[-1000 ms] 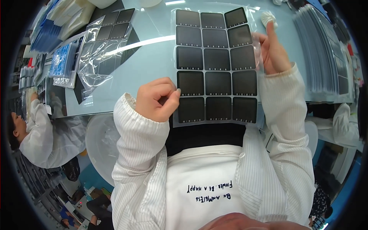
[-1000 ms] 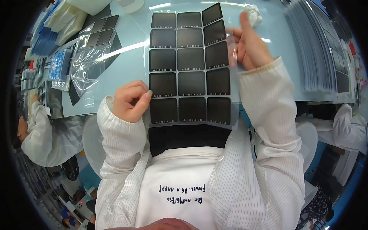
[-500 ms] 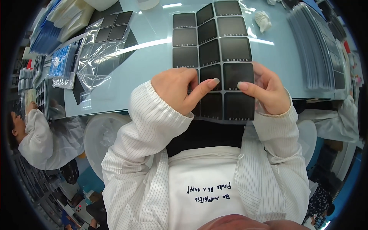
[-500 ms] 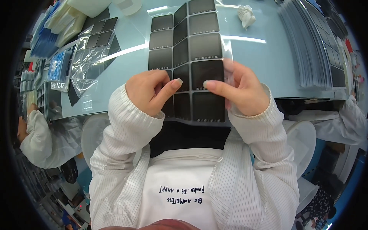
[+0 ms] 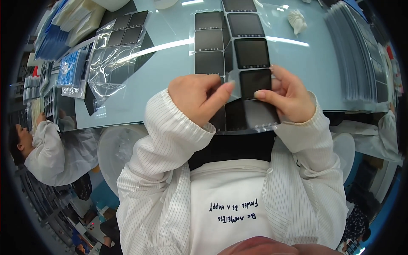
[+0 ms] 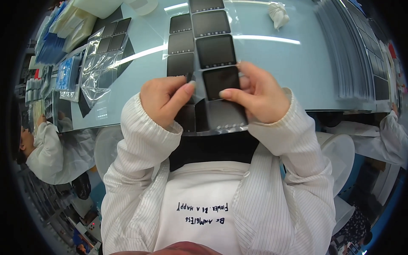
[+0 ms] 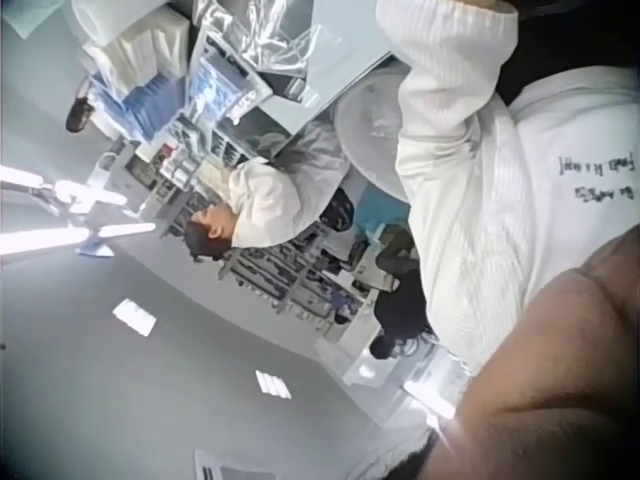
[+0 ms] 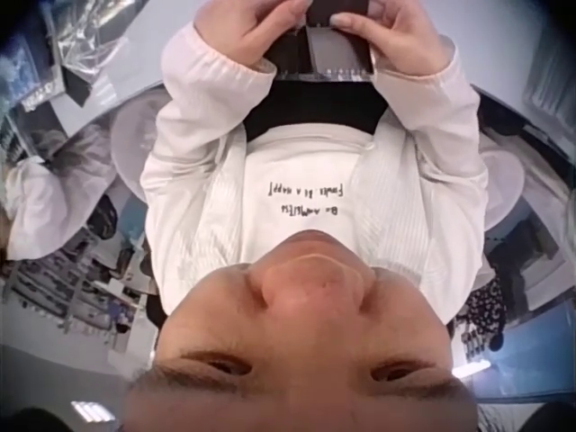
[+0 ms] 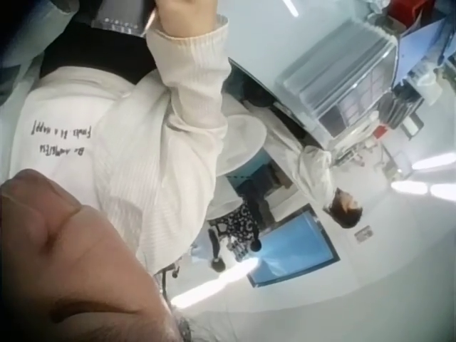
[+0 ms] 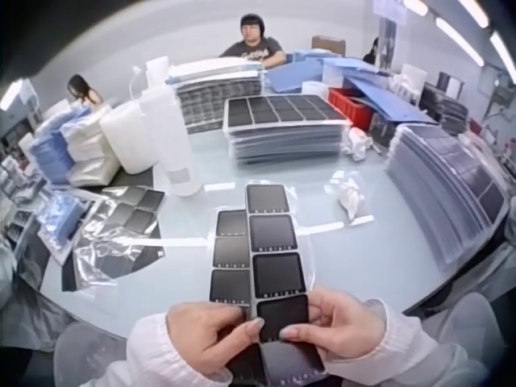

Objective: Cleaning and inspecting small rectangular solar cells or glass panels on a grid tray.

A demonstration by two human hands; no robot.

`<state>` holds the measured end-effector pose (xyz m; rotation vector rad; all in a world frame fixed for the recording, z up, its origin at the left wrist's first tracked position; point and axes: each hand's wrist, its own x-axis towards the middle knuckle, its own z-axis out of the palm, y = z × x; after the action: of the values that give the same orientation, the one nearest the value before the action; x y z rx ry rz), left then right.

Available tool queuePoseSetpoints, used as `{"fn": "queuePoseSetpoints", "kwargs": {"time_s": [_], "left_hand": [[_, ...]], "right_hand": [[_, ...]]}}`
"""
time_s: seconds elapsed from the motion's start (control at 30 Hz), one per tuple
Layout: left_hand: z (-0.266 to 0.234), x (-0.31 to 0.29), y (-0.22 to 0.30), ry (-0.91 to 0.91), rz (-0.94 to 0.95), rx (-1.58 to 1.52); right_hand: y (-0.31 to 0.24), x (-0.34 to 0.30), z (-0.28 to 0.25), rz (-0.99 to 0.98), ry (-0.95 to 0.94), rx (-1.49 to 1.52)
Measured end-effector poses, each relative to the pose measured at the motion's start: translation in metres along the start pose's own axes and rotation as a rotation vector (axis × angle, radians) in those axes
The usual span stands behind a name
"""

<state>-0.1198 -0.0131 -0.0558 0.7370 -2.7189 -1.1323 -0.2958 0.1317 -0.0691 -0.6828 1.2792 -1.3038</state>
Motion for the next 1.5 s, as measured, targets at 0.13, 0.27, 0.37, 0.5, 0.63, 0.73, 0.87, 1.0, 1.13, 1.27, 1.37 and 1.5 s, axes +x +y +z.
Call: {"fn": "queuePoseSetpoints", "kwargs": {"time_s": [0.13,0.27,0.37,0.5,0.63,0.73,0.87,1.0,1.13,1.27,1.37,1.5], "left_hand": [[0.010,-0.010,-0.037,0.077,-0.202,-0.701],[0.004,-0.021,-0.035,0.211,-0.102,-0.755],[-0.004,-0.038,-0.038,0.292,-0.012,-0.769],[-0.024,-0.087,-0.063,0.131,0.086,-0.770],[-0.034,-0.126,-0.107,-0.225,0.031,-0.659],[-0.008,-0.136,-0.131,-0.030,-0.508,-0.634],[0.012,-0.146,-0.276,0.339,-0.959,-0.747],[0.009,-0.113,-0.255,0.642,-0.757,-1.058],[0.020,-0.117,-0.230,0.140,-0.756,-0.805],[-0.003,-0.118,-0.143,-0.397,-0.130,-0.442],[-0.056,-0.109,-0.090,-0.396,0.022,-0.615],[-0.097,-0.087,-0.089,0.452,-0.187,-0.373]], "right_hand": [[0.008,-0.019,-0.045,-0.019,0.145,-0.025],[0.015,-0.015,-0.037,-0.085,0.209,0.007],[0.013,-0.006,-0.034,-0.021,0.250,-0.129],[0.024,-0.003,-0.041,-0.112,0.285,-0.087],[0.014,-0.004,-0.038,-0.004,0.291,-0.131],[0.013,-0.007,-0.024,-0.062,0.249,-0.072],[0.012,-0.002,-0.014,-0.099,0.219,-0.085],[0.014,-0.006,-0.029,-0.057,0.294,-0.211],[0.009,-0.006,-0.019,-0.045,0.259,-0.179],[0.014,-0.005,-0.027,-0.044,0.296,-0.232],[0.005,-0.007,-0.020,-0.053,0.296,-0.205],[0.014,-0.010,-0.032,-0.107,0.323,-0.173]]}}
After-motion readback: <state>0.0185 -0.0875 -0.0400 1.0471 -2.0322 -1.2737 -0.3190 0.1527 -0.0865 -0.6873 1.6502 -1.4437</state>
